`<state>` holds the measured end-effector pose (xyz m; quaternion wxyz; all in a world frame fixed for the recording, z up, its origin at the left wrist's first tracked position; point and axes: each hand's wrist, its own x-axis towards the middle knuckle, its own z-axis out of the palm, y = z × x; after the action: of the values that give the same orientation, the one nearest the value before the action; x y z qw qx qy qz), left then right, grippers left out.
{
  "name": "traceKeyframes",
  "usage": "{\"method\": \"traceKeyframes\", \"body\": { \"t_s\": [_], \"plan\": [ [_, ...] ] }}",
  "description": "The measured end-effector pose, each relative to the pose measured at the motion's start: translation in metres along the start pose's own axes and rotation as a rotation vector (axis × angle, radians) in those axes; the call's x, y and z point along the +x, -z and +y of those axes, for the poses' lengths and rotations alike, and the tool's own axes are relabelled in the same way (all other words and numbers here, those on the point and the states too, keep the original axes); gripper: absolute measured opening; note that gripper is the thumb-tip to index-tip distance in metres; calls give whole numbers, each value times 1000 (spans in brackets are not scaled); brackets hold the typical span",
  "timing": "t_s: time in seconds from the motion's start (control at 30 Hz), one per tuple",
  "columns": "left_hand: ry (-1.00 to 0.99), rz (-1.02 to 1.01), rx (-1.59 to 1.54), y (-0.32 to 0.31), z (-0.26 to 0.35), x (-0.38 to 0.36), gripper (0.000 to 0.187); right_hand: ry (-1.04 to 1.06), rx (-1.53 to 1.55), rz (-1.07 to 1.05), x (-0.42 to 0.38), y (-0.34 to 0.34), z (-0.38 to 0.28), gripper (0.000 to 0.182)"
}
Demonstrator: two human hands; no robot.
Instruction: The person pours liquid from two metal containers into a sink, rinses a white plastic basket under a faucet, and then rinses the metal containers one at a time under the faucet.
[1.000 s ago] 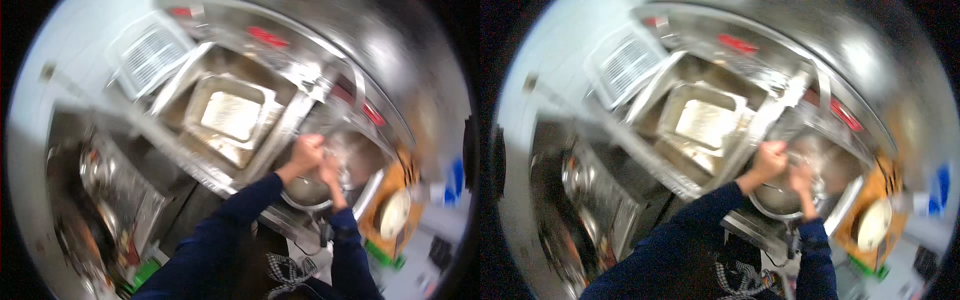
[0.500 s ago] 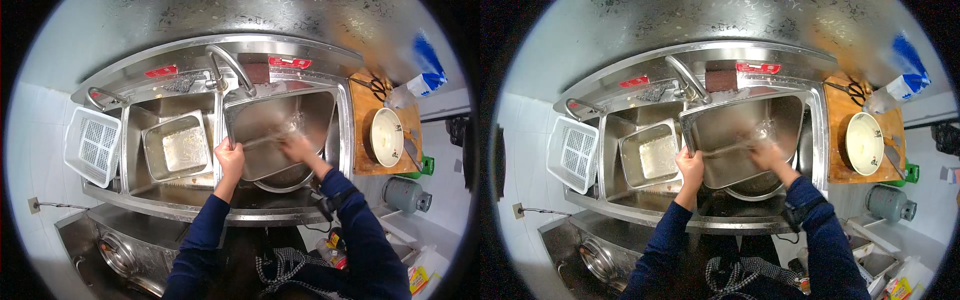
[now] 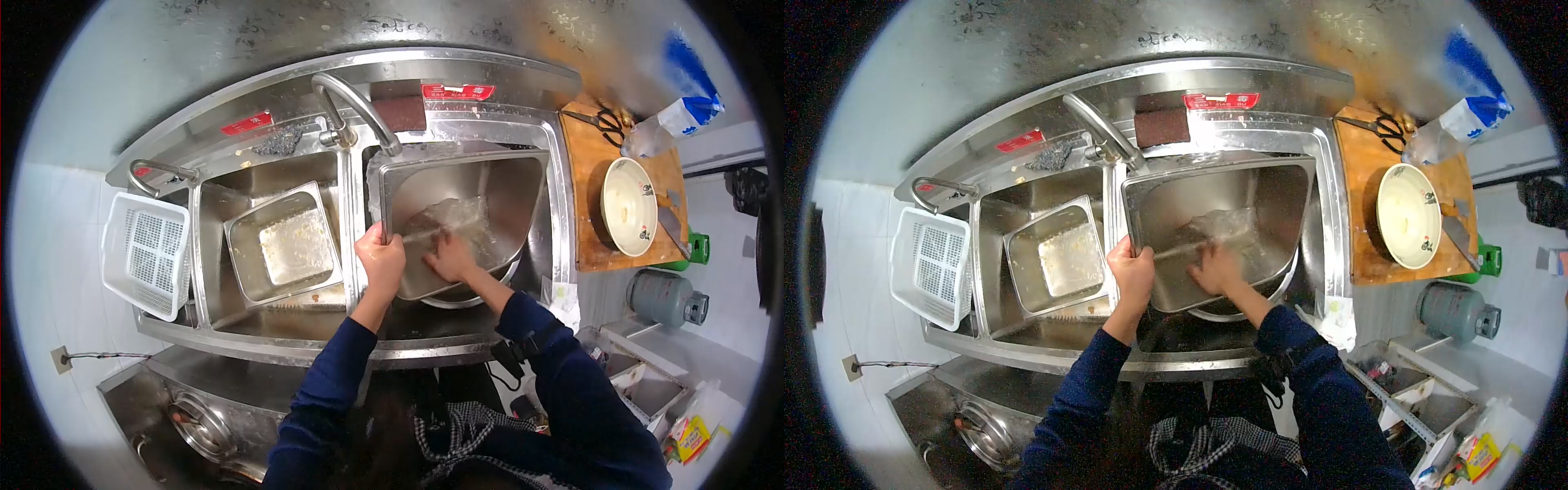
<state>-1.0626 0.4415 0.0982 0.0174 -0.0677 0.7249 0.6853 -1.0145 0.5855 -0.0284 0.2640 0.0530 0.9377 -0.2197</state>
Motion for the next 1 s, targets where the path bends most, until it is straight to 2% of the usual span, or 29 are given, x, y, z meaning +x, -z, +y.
{"method": "traceKeyframes", "body": {
  "t_s": [0.1,0.17,0.23,0.3,0.37,0.4,0.5,0.57,0.6,0.73,0.77,0.83,0.9,0.93,1.0],
  "plan": [
    [78,38,-1,10,-13,2,12,157,81,-250,-27,22,11,57],
    [154,39,-9,18,-24,3,12,263,-379,-409,-36,59,54,52],
    [249,21,-46,20,-30,2,13,215,-918,-166,-39,75,78,45],
    [345,41,-176,17,-24,1,15,168,-1244,49,-48,112,78,41],
    [470,80,-262,14,-20,-1,17,127,-1010,345,-57,140,85,41],
    [545,113,-285,13,-19,-2,17,92,-872,482,-67,156,80,48],
    [674,105,-325,17,-40,0,16,-350,-150,622,-96,172,74,54],
    [735,69,-286,19,-51,3,15,-502,154,180,-96,170,118,52],
    [759,43,-238,18,-59,5,14,-240,124,377,-103,165,121,40],
    [847,-94,-69,26,-94,13,14,-354,444,37,-103,199,115,39],
    [721,-156,79,31,-123,12,18,-302,451,32,-100,209,112,38],
    [464,-283,367,38,-177,6,26,-373,422,-49,-101,250,73,32],
    [280,-353,542,34,-120,-4,36,-469,330,-137,-104,288,27,33],
    [182,-384,624,30,-82,-5,42,-394,316,-55,-102,290,24,33],
    [-113,-455,869,20,-31,2,43,-342,173,-86,-98,305,8,29]
  ]
}}
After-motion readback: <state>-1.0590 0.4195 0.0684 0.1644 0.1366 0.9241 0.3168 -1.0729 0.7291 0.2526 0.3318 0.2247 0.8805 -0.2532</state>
